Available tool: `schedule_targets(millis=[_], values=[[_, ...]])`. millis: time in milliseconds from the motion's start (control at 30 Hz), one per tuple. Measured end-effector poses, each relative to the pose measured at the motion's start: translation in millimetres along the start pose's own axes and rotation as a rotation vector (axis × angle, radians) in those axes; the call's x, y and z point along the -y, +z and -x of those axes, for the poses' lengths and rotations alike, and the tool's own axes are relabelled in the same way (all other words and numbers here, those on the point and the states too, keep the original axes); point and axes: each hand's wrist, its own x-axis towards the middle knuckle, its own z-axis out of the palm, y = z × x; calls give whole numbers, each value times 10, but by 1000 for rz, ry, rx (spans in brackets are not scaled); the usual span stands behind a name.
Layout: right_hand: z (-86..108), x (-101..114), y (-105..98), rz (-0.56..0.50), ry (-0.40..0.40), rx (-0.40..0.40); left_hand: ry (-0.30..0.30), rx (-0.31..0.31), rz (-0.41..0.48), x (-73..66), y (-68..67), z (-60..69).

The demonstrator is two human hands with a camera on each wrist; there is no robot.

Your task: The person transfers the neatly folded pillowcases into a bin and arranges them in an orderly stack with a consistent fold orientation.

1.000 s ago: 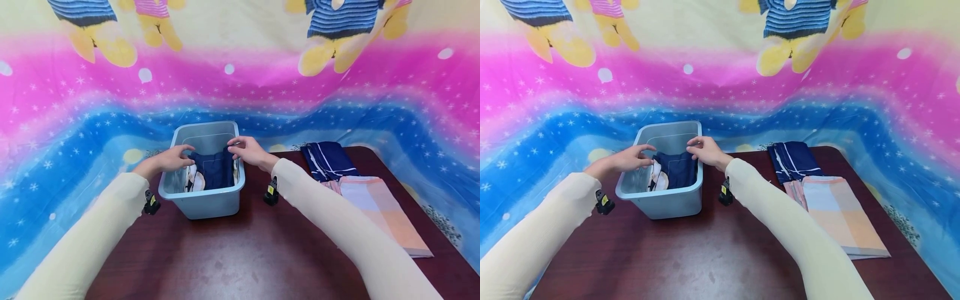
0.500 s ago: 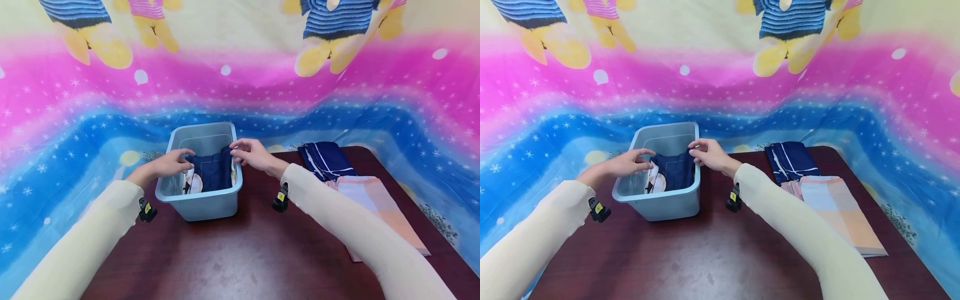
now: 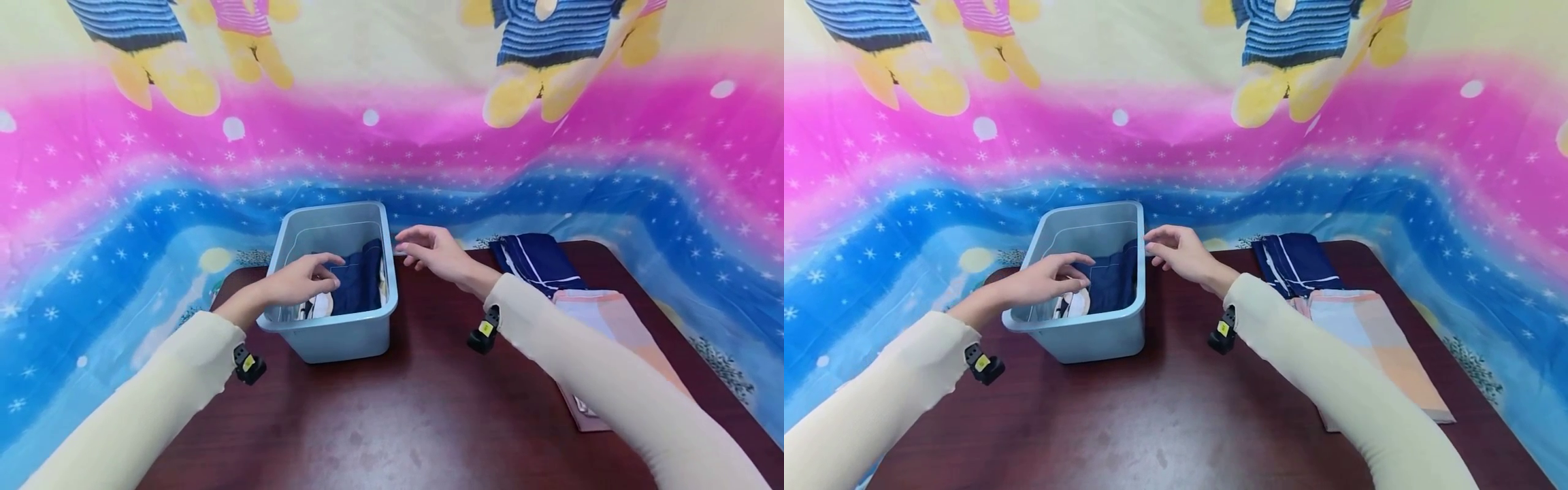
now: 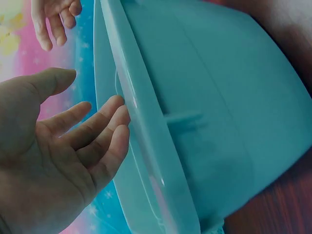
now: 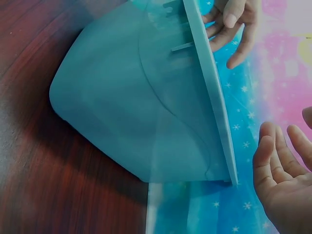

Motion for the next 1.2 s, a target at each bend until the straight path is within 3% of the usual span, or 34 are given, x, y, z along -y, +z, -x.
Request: schedule_targets(millis=[400,733,1200], values=[[192,-31,-72,79,-28,37,-17,-90,-73,-205,148,41],[308,-113,-152,107,-53,29,18,-115,-93,-261,259,65],[446,-313,-251,158,-58,11,75,-117,-106,-464,377,96]])
